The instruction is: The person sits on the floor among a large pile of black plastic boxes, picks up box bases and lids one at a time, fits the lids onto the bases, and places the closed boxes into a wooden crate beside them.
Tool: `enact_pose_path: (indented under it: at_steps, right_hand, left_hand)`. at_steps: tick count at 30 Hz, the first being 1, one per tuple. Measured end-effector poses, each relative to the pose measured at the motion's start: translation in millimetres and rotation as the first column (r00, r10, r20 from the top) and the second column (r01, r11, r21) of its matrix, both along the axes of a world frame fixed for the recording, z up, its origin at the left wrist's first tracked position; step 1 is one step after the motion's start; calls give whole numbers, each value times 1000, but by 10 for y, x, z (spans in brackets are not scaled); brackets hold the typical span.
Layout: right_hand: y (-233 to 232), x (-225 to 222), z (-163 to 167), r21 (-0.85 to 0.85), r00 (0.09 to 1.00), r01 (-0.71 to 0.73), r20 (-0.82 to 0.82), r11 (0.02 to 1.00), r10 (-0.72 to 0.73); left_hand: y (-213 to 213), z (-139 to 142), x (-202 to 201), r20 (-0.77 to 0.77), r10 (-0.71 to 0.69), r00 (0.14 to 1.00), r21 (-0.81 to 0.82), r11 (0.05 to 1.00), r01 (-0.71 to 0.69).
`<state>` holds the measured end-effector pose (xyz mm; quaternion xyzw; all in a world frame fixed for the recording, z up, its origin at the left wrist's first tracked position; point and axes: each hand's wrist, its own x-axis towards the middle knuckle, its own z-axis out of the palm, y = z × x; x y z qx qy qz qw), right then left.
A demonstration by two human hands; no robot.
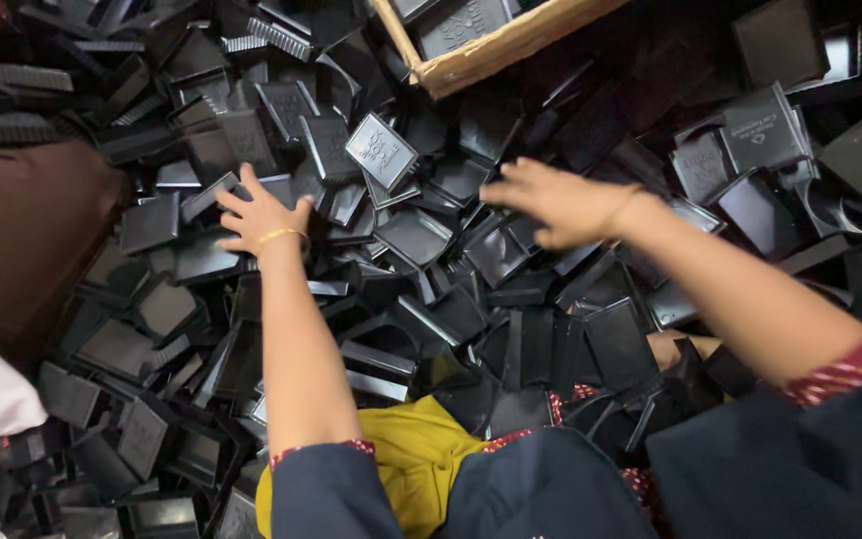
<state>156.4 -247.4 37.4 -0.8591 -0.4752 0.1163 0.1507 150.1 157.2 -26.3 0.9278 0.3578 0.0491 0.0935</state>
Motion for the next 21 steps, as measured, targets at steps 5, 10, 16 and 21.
enact_pose_path:
  at_steps: [5,10,16,21]
  right_hand:
    - [17,-102,-531,-519,993,-7,-106,855,-56]
    - [-395,-16,-212,64,976,217,-17,974,-217]
    - [-81,-561,200,599,599,800,-801,-22,-11]
    - [398,-1193,316,808,857,500,-410,312,-313]
  left_hand:
    - [-733,-59,-297,258,-343,903,-9,934,358]
    - [-1458,181,-707,174,-543,821,-354,744,567]
    - [-1880,438,-1214,737,-244,630,-574,267,774]
    - [-2035,413,-1365,410,564,717,-386,-605,696]
